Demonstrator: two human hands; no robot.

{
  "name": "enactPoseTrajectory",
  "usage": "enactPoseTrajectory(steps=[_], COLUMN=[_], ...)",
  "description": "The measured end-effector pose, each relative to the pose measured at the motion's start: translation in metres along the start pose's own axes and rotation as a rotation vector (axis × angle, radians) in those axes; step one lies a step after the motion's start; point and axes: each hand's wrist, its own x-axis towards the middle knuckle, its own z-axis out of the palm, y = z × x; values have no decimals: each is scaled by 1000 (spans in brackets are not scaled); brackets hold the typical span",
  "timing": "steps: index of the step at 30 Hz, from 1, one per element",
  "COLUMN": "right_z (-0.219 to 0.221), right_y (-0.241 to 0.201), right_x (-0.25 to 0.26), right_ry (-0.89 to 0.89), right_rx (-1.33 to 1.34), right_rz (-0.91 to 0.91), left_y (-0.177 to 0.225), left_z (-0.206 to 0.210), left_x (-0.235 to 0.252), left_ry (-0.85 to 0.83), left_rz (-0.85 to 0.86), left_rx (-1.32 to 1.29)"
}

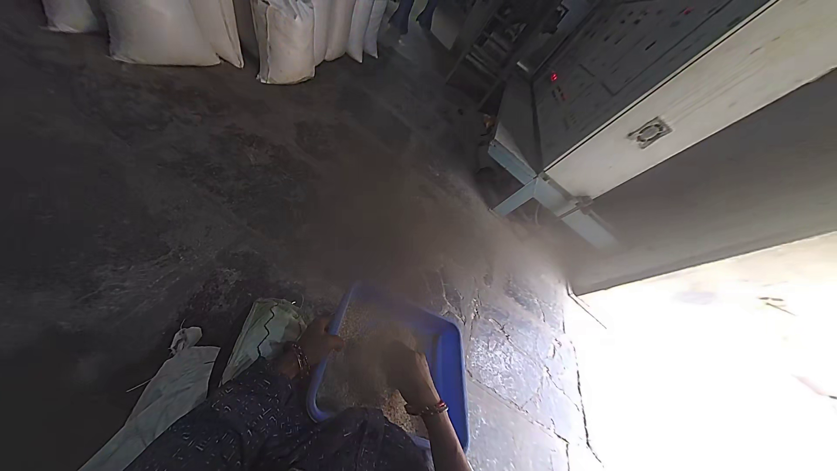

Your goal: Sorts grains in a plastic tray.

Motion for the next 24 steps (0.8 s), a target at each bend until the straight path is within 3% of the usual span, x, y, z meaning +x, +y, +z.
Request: enactPoseTrajectory(steps=[12, 18, 24], right_z=[7, 6, 4], right_y=[6, 24, 55], right_x=[-4, 1, 10], right_ry=[48, 204, 179], right_rx=[-19, -22, -119], right_rz=[-39, -136, 49], left_y=[0, -2, -7], left_z=[-1, -1, -1], left_x=[1, 2, 4], left_ry=[-8, -7, -9], left_rz=[-14, 7, 24], left_rx=[19, 19, -5])
